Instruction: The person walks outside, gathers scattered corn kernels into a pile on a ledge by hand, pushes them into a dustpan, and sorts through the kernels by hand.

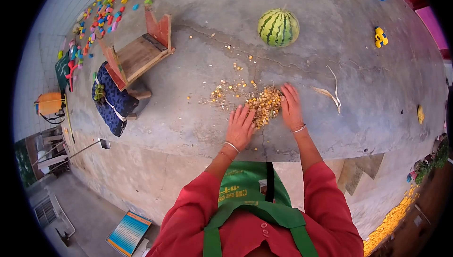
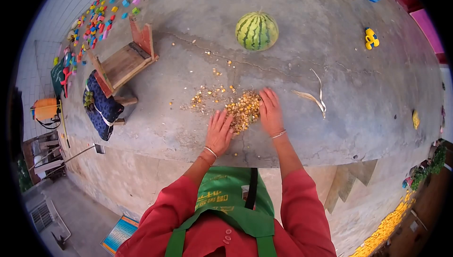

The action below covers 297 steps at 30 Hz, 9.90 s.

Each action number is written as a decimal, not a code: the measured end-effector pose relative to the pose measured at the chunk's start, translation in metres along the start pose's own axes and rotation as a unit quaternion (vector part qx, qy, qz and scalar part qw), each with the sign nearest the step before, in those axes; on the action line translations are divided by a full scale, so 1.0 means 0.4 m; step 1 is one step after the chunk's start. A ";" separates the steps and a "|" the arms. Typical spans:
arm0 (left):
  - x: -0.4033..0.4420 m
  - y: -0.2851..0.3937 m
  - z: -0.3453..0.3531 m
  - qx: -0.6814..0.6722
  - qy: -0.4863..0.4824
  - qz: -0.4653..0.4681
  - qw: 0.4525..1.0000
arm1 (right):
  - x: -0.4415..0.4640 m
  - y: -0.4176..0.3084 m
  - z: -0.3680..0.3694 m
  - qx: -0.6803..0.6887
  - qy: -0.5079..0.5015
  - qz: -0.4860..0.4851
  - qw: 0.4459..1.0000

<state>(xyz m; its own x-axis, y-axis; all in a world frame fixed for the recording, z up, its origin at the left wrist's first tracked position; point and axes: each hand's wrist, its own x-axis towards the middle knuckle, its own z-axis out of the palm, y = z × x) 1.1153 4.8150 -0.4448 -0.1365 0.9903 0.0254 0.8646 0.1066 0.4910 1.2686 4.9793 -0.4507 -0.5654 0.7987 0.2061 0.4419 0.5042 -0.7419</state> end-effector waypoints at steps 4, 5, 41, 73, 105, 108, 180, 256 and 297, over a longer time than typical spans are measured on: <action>-0.062 0.003 0.041 -0.021 0.117 -0.136 0.983 | -0.006 0.020 0.023 -0.049 0.008 -0.025 0.998; -0.060 0.010 0.050 -0.020 0.117 -0.137 0.983 | -0.005 0.010 0.038 -0.043 -0.013 -0.047 0.998; 0.036 0.012 0.004 -0.288 0.181 -0.165 0.926 | 0.097 -0.038 0.034 0.002 -0.039 0.028 0.999; 0.018 0.048 0.010 -0.345 0.109 -0.224 0.905 | -0.022 0.011 -0.020 0.160 -0.043 0.216 0.962; 0.039 -0.193 -0.082 -0.100 0.291 -0.235 0.922 | -0.124 0.130 -0.309 -0.194 0.061 0.168 0.965; 0.079 -0.213 -0.092 -0.068 0.244 -0.218 0.942 | -0.006 0.017 -0.166 0.006 0.017 0.199 0.980; -0.025 -0.014 -0.194 -0.657 0.384 -0.293 0.579 | 0.037 -0.443 0.168 0.369 -0.013 0.128 0.921; -3.319 -3.505 -2.087 -0.628 0.576 -0.462 0.246 | -0.678 -3.751 4.515 0.245 -0.435 0.081 0.863; -2.620 -1.581 -1.560 -0.522 -0.071 0.040 0.849 | -1.643 -2.876 2.295 0.093 0.213 0.267 0.935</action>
<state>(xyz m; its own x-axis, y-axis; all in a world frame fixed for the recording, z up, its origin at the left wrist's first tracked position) 0.4097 3.6541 -0.2386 0.0265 0.9993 0.0260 -0.0425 -0.0248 0.9988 0.4924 3.5729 -0.3182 0.0466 0.9987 -0.0192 0.4314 -0.0374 -0.9014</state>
